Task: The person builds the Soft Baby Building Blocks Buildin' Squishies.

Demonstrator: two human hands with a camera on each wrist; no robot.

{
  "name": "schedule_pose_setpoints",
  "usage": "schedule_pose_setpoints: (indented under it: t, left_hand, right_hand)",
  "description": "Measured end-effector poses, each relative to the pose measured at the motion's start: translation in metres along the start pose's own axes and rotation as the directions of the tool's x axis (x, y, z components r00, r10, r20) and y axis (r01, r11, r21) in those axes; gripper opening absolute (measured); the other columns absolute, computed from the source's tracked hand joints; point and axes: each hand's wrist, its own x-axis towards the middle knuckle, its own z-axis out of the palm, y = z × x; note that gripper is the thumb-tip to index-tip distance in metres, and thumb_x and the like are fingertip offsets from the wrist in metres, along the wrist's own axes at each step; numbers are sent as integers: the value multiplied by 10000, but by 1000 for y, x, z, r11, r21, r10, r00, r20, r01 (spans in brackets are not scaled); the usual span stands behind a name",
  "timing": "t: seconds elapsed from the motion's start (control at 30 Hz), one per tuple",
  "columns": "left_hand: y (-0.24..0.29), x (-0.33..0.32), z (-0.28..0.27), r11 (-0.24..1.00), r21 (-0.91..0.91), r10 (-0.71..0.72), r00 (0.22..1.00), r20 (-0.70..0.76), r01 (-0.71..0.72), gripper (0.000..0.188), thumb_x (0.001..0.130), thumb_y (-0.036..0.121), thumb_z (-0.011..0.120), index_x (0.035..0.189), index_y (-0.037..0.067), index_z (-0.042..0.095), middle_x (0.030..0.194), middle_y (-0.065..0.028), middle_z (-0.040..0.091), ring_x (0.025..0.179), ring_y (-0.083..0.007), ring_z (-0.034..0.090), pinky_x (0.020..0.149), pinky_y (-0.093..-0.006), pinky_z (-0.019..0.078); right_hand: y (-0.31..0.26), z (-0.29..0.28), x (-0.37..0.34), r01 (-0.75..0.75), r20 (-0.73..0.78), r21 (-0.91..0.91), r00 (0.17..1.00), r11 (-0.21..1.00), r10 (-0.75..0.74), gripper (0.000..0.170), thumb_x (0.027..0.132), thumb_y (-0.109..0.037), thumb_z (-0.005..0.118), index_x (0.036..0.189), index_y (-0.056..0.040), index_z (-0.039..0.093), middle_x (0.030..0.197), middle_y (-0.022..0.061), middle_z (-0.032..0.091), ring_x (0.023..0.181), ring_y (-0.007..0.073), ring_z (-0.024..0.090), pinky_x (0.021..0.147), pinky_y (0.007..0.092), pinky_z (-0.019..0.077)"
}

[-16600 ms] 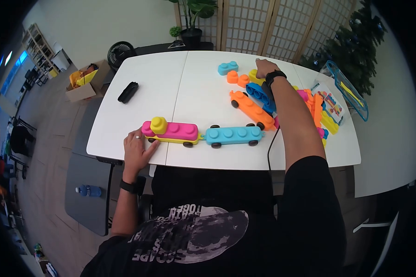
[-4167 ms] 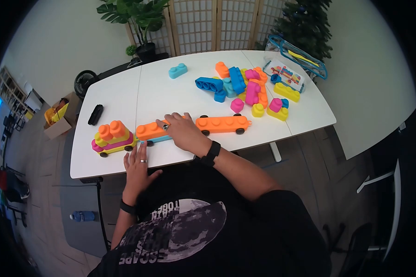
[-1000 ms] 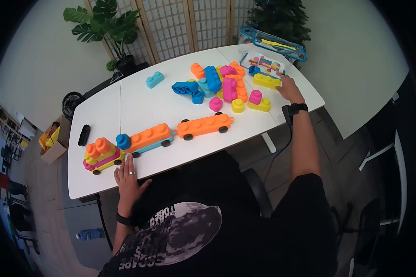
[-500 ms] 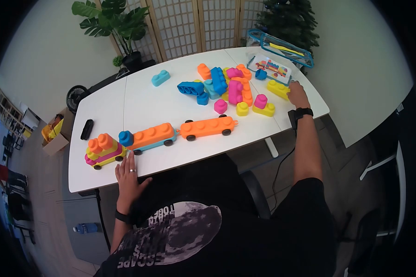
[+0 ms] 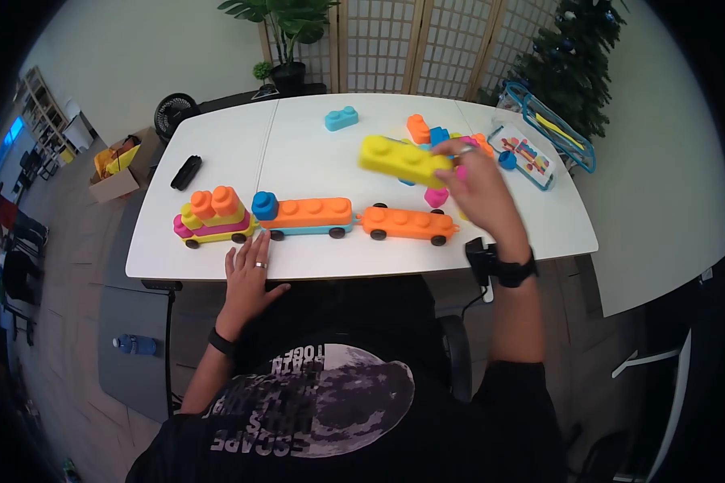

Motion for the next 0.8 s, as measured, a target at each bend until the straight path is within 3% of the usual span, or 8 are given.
schedule_pose_setpoints:
  t: [0.03, 0.13, 0.23, 0.33, 0.53, 0.63, 0.8]
  left_hand:
    - [0, 0, -1, 1000, 5, -3, 1000, 16, 3, 1257, 782, 494, 932, 1757, 107, 240, 1740, -116, 399, 1604, -355, 368, 1302, -623, 204]
    - [0, 0, -3, 1000, 23, -7, 999, 43, 6, 1270, 786, 517, 926, 1759, 97, 227, 1766, -106, 368, 1620, -342, 346, 1310, -617, 203]
    - [1, 1, -4, 1000, 18, -10, 999, 42, 9, 1277, 781, 524, 928, 1761, 105, 224, 1764, -110, 371, 1618, -333, 351, 1310, -618, 203]
    - [0, 0, -4, 1000, 14, -23, 999, 46, 23, 1272, 791, 533, 919, 1764, 111, 216, 1754, -120, 388, 1619, -338, 354, 1310, -618, 203]
    - [4, 1, -7, 999, 8, -32, 998, 48, 31, 1258, 800, 508, 919, 1760, 92, 221, 1747, -129, 397, 1618, -347, 354, 1311, -617, 198]
    - [5, 1, -5, 1000, 4, -23, 999, 33, 23, 1248, 799, 478, 928, 1753, 71, 233, 1728, -134, 415, 1609, -357, 364, 1307, -621, 201]
    - [6, 1, 0, 1000, -2, -23, 1000, 15, 23, 1249, 788, 458, 940, 1746, 50, 249, 1701, -134, 445, 1598, -365, 381, 1299, -624, 211]
  right_hand:
    - [-7, 25, 7, 115, 50, -112, 993, 987, -110, 294, 973, -115, 770, 1258, -71, 708, 1132, 145, 733, 1076, 332, 693, 964, 434, 550]
    - [-18, 83, 24, 225, 160, -110, 965, 968, -207, 252, 980, -153, 762, 1211, -66, 711, 1057, 157, 722, 1104, 355, 662, 974, 461, 536]
    - [-29, 113, 38, 195, 288, -131, 946, 972, -150, 256, 1012, -135, 744, 1259, -84, 703, 1116, 132, 727, 1133, 310, 655, 987, 435, 528]
    - [-39, 130, 38, 226, 261, -105, 946, 968, -192, 245, 994, -159, 745, 1218, -76, 691, 990, 152, 715, 1059, 348, 659, 929, 478, 548]
    - [-40, 140, 30, 247, 315, -151, 930, 957, -190, 459, 1029, -140, 706, 1483, -202, 696, 1167, 102, 704, 1088, 308, 619, 1029, 414, 539]
    - [-30, 150, 28, 332, 359, -227, 902, 916, -239, 559, 1042, -129, 678, 1579, -279, 637, 1271, 67, 692, 1141, 292, 609, 1053, 403, 541]
    - [-27, 155, 26, 307, 371, -226, 905, 925, -210, 518, 1084, -139, 623, 1588, -260, 628, 1338, 54, 680, 1161, 289, 608, 1065, 396, 533]
